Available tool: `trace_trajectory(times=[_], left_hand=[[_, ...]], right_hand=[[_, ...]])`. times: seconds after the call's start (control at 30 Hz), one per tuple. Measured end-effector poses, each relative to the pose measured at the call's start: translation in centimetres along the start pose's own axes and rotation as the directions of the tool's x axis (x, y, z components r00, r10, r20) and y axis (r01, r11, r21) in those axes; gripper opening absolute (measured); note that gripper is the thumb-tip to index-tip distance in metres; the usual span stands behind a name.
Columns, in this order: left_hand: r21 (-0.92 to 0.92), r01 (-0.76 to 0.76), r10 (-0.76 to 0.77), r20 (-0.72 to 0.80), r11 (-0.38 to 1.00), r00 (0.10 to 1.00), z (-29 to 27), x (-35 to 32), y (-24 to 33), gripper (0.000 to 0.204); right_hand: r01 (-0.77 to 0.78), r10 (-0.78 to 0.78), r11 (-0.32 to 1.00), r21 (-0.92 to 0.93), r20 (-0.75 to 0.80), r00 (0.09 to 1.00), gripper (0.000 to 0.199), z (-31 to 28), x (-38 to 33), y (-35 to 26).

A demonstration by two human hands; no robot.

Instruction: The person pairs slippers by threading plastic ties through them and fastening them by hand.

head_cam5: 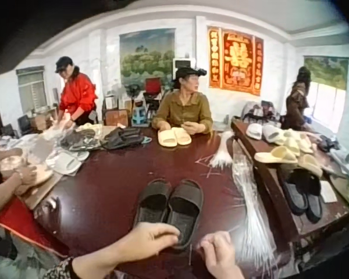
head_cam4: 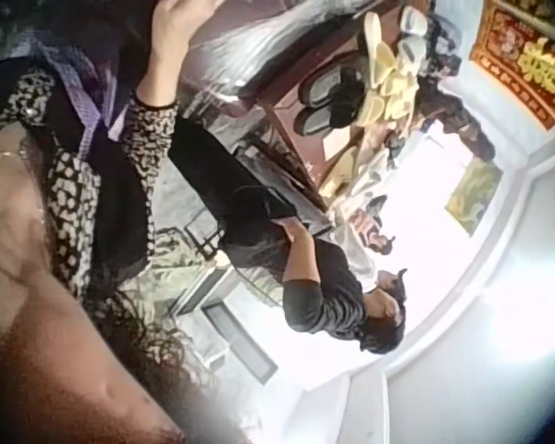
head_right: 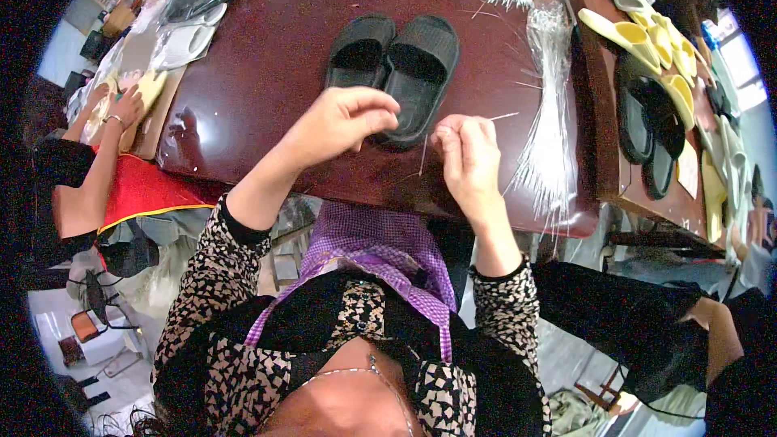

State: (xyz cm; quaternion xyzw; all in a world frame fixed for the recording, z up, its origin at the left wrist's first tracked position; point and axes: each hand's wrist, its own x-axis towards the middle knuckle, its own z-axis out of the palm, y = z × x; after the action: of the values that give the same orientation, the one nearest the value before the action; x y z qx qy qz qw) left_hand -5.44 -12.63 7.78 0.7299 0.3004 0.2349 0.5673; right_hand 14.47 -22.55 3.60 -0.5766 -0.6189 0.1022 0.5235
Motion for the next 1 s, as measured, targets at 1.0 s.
trace_trajectory(times=[1.0], left_hand=[[0.415, -0.49, 0.465, 0.169, 0.766, 0.869, 0.2, -3.7, 3.5, 0.005]], right_hand=[[-0.126, 0.156, 0.987, -0.097, 0.741, 0.654, 0.016, -3.9, 8.3, -3.0]])
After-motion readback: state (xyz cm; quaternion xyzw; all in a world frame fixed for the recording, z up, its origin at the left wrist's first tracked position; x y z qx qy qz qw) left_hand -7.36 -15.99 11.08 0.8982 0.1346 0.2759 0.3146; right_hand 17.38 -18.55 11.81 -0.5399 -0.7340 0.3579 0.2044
